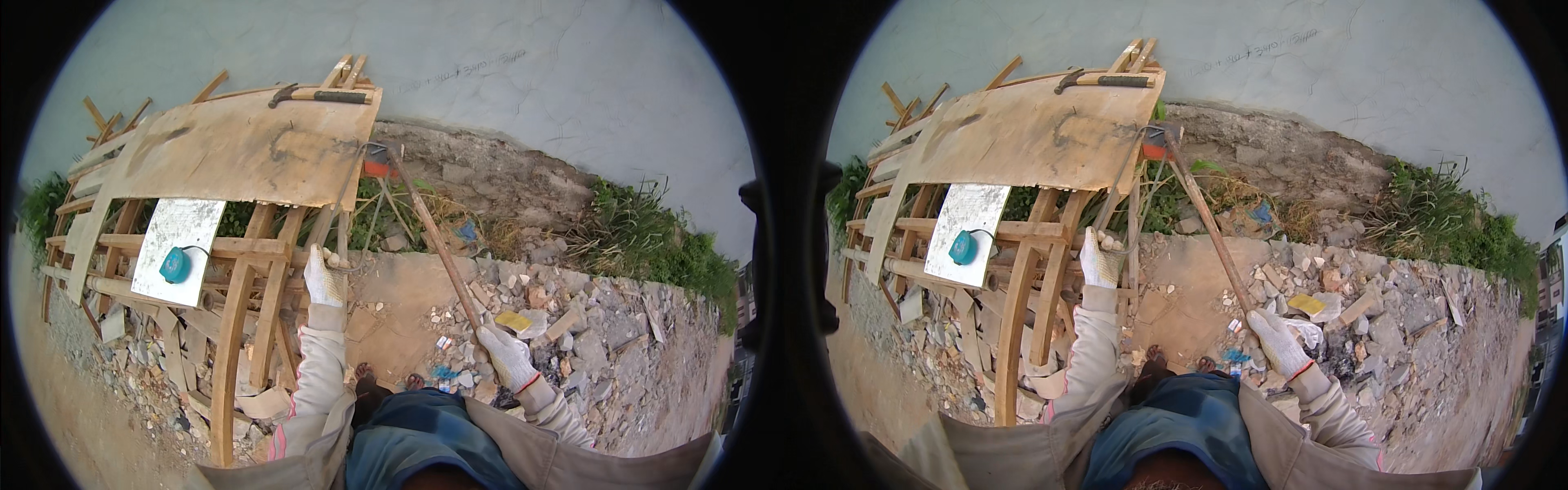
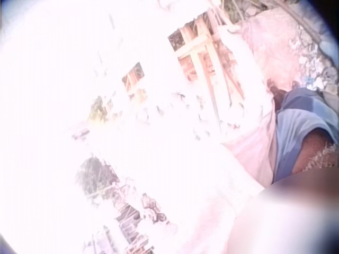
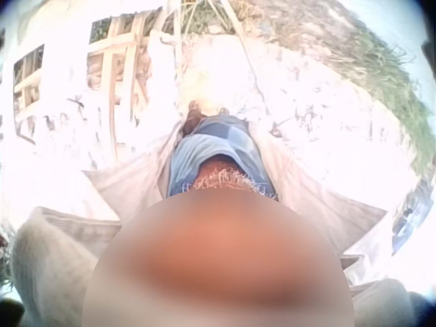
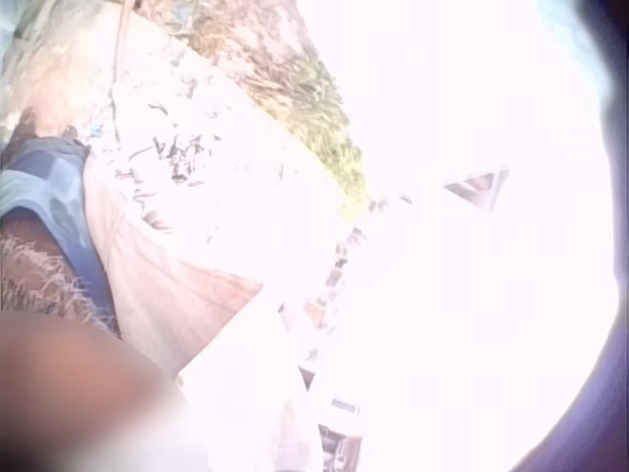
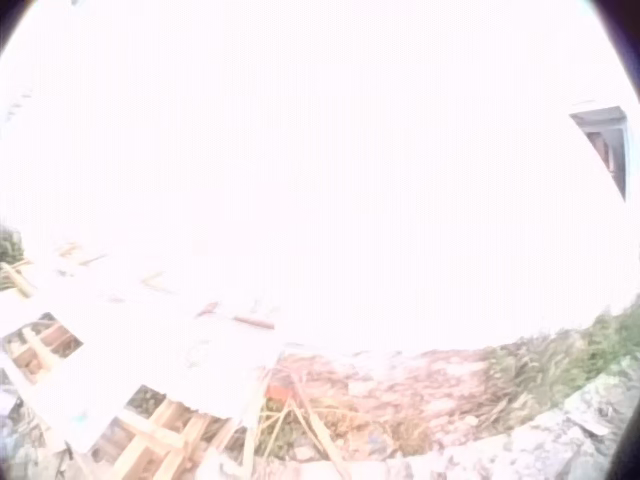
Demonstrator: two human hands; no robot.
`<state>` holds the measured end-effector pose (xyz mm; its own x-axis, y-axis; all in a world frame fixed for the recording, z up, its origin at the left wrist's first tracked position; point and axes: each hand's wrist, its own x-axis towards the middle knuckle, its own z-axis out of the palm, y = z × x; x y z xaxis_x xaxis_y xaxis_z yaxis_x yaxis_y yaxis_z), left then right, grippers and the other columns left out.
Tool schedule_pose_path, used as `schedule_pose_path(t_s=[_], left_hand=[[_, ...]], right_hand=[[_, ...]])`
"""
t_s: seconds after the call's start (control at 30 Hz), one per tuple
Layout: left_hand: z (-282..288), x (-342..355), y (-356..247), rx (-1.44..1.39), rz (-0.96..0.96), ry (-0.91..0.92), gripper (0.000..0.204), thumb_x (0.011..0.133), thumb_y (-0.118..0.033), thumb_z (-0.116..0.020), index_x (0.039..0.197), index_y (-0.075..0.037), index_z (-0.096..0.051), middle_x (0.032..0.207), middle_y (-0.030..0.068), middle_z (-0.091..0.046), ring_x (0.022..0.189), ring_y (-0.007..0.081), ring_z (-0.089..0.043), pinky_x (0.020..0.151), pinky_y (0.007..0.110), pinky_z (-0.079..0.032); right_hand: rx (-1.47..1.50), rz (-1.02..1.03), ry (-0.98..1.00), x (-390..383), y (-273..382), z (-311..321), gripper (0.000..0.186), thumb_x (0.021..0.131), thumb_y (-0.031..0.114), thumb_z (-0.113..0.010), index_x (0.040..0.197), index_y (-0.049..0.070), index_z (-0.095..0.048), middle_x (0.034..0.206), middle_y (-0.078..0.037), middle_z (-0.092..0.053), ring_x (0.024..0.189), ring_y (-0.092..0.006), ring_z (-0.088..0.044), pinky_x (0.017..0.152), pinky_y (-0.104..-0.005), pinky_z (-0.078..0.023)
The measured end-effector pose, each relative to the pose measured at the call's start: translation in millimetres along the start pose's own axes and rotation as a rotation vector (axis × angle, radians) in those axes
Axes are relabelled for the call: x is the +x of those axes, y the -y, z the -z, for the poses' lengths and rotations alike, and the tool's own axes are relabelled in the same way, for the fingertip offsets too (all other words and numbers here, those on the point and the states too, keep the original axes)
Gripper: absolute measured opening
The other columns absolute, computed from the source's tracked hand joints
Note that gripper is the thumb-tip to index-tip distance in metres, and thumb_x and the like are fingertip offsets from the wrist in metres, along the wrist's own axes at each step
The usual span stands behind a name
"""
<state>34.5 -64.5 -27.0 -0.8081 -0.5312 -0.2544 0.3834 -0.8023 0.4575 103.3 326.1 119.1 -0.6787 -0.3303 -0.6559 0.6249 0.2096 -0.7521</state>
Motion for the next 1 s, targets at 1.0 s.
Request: schedule_pose_path(t_s=[1.0], left_hand=[[10,1,-6,0.188,-0.020,0.144,0.035,0.113,-0.035,-0.061,0.091,-0.009,-0.059,0.076,0.0038,-0.056,0.074,0.0197,-0.057,0.074,0.040,-0.055]], right_hand=[[0.385,-0.170,0.211,55,-61,-152,0.038,0.111,0.034,-0.064,0.085,0.013,-0.046,0.056,0.000,-0.039,0.042,-0.0156,-0.041,0.040,-0.0345,-0.034]])
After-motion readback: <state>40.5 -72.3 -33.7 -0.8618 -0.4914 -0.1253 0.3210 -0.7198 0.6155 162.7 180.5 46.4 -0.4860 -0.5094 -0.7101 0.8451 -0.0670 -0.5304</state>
